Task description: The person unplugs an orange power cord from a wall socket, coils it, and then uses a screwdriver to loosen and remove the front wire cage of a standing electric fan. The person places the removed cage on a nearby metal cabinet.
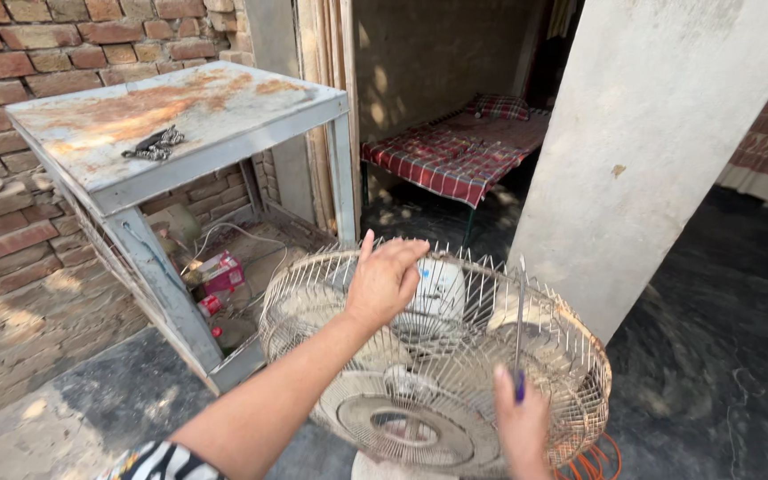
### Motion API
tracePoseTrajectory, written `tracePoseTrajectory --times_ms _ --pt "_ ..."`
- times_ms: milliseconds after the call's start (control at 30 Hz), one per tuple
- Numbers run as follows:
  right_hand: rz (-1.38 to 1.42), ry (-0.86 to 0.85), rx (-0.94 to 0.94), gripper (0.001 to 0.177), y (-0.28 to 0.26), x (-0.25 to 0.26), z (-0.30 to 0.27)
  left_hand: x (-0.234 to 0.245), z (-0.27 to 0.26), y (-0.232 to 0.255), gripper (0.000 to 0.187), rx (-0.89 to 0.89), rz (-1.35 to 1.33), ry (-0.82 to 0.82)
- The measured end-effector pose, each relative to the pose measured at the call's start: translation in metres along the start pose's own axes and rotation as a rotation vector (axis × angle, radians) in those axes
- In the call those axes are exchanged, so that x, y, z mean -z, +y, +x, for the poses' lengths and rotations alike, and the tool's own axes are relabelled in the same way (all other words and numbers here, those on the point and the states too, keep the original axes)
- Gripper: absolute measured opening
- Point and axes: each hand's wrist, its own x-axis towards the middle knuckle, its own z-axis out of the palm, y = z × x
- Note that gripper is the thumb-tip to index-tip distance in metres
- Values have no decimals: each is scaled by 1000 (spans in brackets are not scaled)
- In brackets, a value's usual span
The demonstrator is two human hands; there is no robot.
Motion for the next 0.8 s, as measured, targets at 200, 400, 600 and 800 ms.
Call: tracePoseTrajectory --times_ms 200,400,600,800 --pt "335 62 -186 48 59 -9 51 1 2 -5 40 -6 -30 -7" --pt "546 -197 -104 44 30 39 61 18 -3 8 38 32 -198 9" --pt "487 -460 -34 42 -71 20 50 75 -19 35 43 -95 -111 32" --pt "180 -559 245 34 -149 -26 37 147 -10 -18 50 -264 190 60"
